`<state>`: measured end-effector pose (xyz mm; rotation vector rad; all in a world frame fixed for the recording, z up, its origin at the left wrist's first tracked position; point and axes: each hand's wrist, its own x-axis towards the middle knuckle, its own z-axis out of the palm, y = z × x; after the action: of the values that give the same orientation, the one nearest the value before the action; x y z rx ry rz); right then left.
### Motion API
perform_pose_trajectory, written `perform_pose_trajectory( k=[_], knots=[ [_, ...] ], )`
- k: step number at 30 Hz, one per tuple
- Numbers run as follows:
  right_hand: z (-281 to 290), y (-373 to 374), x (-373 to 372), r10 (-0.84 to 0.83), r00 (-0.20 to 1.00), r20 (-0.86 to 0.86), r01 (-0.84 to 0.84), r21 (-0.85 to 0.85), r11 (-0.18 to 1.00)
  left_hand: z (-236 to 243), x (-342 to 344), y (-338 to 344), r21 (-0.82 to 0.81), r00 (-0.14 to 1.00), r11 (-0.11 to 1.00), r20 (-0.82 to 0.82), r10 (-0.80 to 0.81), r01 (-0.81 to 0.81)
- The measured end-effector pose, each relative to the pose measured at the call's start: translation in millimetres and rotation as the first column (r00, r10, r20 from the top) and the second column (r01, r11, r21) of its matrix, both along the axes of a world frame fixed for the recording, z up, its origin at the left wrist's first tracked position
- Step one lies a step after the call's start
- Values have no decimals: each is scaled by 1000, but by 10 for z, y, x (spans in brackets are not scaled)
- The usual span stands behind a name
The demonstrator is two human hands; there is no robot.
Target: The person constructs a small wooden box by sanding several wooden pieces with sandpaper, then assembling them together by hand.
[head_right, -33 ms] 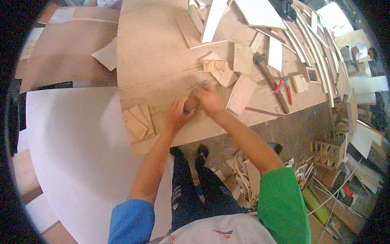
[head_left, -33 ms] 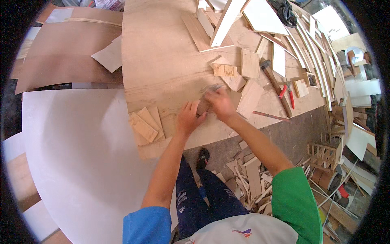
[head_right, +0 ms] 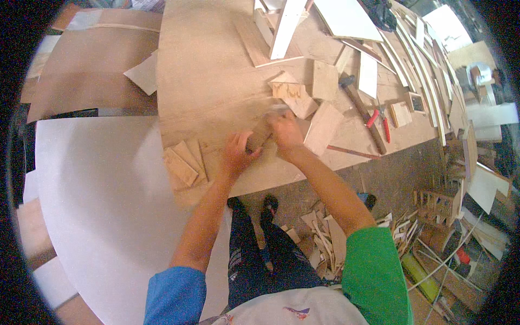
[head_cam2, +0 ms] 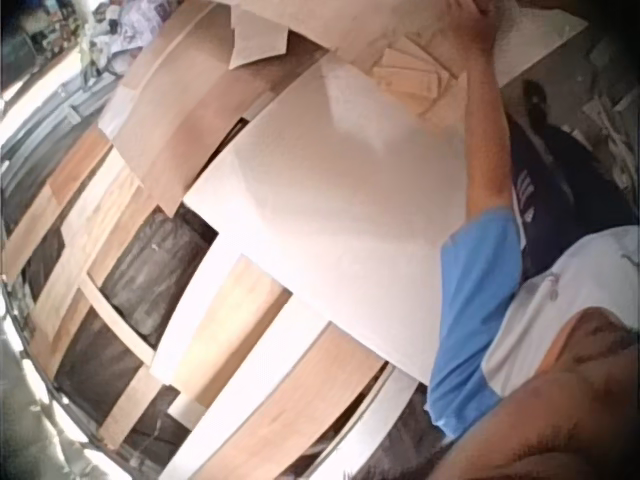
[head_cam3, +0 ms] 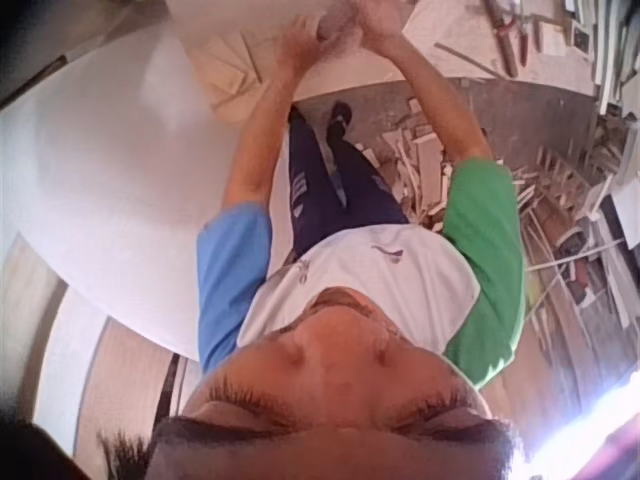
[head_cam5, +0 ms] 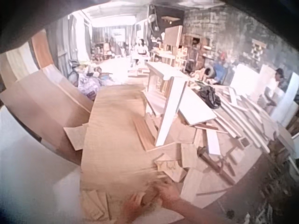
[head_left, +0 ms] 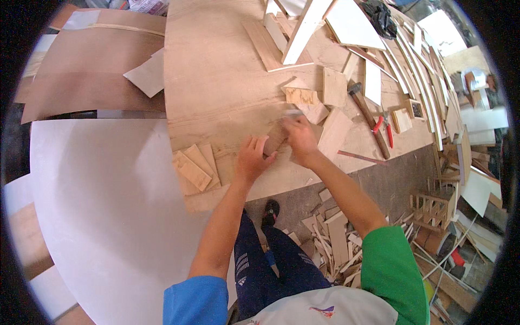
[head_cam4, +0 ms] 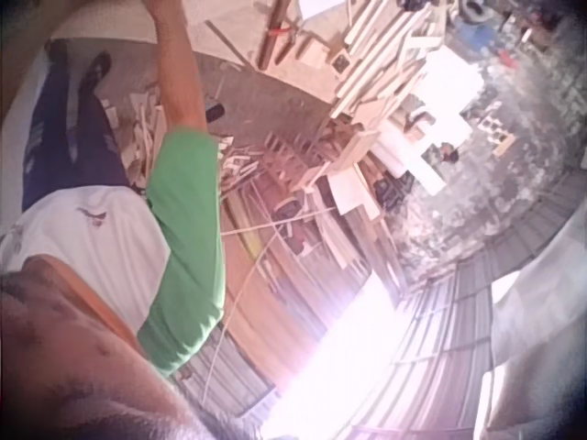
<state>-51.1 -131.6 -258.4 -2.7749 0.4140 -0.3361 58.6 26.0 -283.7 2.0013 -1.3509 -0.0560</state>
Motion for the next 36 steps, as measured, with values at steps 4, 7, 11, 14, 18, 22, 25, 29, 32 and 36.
perform_pose_trajectory(
  k=[4, 7, 11, 14, 18, 22, 25, 29, 32, 36],
  knots=[
    [-144, -126, -89, -82, 995, -49, 81, -23, 996, 10, -67, 60, 25, 999, 999, 46, -22, 21],
    [-125, -286, -107, -200, 977, 78, 196, 58, 979, 61, -61, 0, 4, 1000, 1000, 24, 9, -9],
    [249, 22, 51, -233, 928, 291, 180, 198, 964, 77, -36, 16, -87, 996, 996, 82, 33, -25],
    [117, 131, -80, -464, 848, 257, 323, 444, 836, 25, -36, 28, -90, 995, 995, -90, 31, -39],
    [161, 246, 6, -621, 783, -24, 537, 531, 656, -100, 29, 90, 12, 933, 985, -316, 169, -175],
    [-77, 293, 32, -633, 773, 41, 426, 706, 565, 160, -88, 62, 137, 647, 983, -741, 183, -121],
    [-119, 385, -5, -644, 764, 36, 421, 729, 540, 196, -232, 165, -63, 366, 984, -931, 2, -167],
    [69, 531, -156, -671, 737, -81, 522, 699, 488, 387, -322, 386, -109, 114, 968, -990, -85, -225],
    [141, 981, -239, -581, 812, -62, 413, 765, 495, 394, -466, 512, -73, 23, 943, -997, -69, -326],
    [74, 1156, -405, -470, 882, -14, 256, 853, 455, 511, -553, 659, 95, -83, 832, -995, 59, -546]
  ],
)
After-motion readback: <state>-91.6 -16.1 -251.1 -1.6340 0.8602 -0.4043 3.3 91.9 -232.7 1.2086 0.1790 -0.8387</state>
